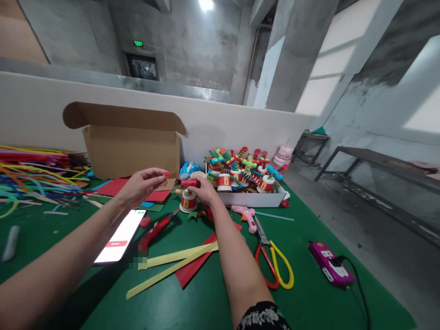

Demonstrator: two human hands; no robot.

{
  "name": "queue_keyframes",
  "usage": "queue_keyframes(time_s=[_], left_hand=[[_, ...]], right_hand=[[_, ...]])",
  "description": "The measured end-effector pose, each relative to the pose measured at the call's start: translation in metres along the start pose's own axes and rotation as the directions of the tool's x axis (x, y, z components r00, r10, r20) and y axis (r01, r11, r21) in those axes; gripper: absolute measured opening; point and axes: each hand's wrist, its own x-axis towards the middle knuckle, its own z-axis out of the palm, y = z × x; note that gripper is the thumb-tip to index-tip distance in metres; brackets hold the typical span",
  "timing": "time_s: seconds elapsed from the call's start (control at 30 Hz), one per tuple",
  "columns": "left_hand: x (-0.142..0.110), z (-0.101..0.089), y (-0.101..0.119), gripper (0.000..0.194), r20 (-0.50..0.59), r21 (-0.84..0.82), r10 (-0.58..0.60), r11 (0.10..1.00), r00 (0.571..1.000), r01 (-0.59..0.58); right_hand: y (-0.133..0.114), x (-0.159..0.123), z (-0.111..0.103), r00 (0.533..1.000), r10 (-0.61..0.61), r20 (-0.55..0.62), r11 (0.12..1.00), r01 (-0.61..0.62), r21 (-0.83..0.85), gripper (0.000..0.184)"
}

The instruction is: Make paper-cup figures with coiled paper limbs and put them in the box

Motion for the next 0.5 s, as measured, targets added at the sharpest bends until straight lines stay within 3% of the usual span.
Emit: queue_keyframes(time_s=[0.1, 0.23, 0.37, 0.5], left_hand=[[0.016, 0.002, 0.004, 0.032, 0.114, 0.257, 0.054, 0.963, 0.992, -0.082], [0.036, 0.005, 0.003, 0.030, 0.306, 0.517, 0.076, 0.824, 0.949, -0.233], [0.050, 0.009, 0.005, 0.024, 0.463, 0.647, 0.110, 0.636, 0.880, -0.420], [0.055, 0.019, 0.011, 0.020, 0.531, 0.738, 0.079, 0.447, 0.844, -0.506]], right_hand=[[-0.002, -0.009, 0.005, 0.998, 0.065, 0.023, 0.989, -0.067, 0.133, 0.033], [-0.004, -0.016, 0.011, 0.993, 0.102, 0.059, 0.933, -0.116, 0.340, 0.040], [-0.003, -0.018, 0.014, 0.988, 0.154, 0.021, 0.900, -0.149, 0.410, 0.035], [0.002, -0.016, 0.015, 0.982, 0.189, -0.014, 0.878, -0.162, 0.450, 0.036]])
